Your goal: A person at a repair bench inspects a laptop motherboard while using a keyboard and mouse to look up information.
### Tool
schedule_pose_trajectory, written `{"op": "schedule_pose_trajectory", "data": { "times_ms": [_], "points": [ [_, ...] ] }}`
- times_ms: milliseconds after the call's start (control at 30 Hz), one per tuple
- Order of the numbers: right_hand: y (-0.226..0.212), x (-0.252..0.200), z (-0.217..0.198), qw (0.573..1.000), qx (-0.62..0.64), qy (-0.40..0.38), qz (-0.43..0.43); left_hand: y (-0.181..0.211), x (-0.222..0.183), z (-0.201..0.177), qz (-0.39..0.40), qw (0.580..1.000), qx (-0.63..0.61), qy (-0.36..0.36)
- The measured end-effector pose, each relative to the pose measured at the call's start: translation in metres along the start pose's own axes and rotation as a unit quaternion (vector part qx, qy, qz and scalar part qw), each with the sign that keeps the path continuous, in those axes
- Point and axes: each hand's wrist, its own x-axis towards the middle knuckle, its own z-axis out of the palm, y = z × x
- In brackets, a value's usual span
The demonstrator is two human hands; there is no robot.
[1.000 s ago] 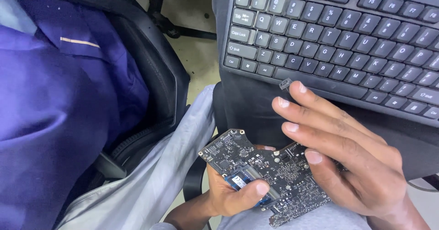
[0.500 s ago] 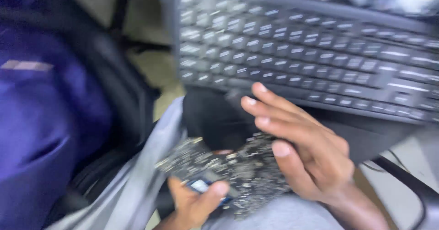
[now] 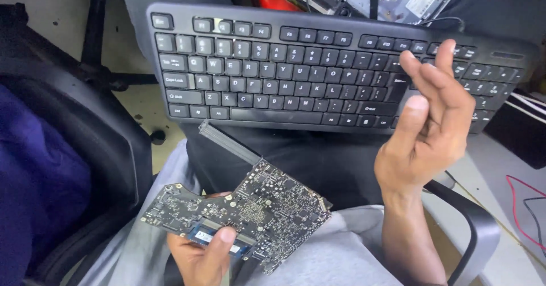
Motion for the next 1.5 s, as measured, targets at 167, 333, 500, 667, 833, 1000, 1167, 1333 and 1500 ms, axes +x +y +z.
{"op": "schedule_pose_trajectory", "data": {
  "times_ms": [167, 333, 500, 667, 833, 1000, 1167, 1333, 1500],
  "points": [
    [0.011, -0.006, -0.003, 0.999, 0.007, 0.029, 0.014, -0.005, 0.005, 0.000, 0.040, 0.999, 0.013, -0.003],
    [0.003, -0.006, 0.001, 0.999, -0.010, -0.025, -0.025, -0.011, 0.002, -0.006, 0.015, 1.000, 0.016, 0.007],
    [-0.005, -0.002, 0.003, 0.998, 0.002, -0.056, -0.035, -0.019, 0.001, -0.012, 0.037, 0.995, 0.097, 0.014],
    [0.001, -0.010, 0.002, 0.991, -0.048, -0.113, -0.045, 0.008, 0.010, 0.000, 0.004, 0.991, 0.093, -0.094],
    [0.008, -0.015, 0.002, 0.991, 0.005, -0.126, -0.049, 0.014, 0.013, 0.005, 0.018, 0.990, 0.063, -0.125],
    [0.008, -0.026, 0.007, 0.994, 0.040, -0.085, -0.057, 0.016, 0.012, 0.007, 0.008, 0.990, 0.029, -0.141],
    [-0.001, -0.031, 0.014, 0.992, 0.053, -0.089, -0.067, 0.019, 0.014, 0.008, 0.012, 0.988, 0.020, -0.151],
    [-0.002, -0.034, 0.016, 0.990, 0.054, -0.102, -0.084, 0.012, 0.012, 0.003, 0.004, 0.988, 0.006, -0.152],
    [-0.004, -0.035, 0.015, 0.990, 0.054, -0.113, -0.072, 0.012, 0.012, 0.003, 0.000, 0.989, 0.026, -0.142]
  ]
}}
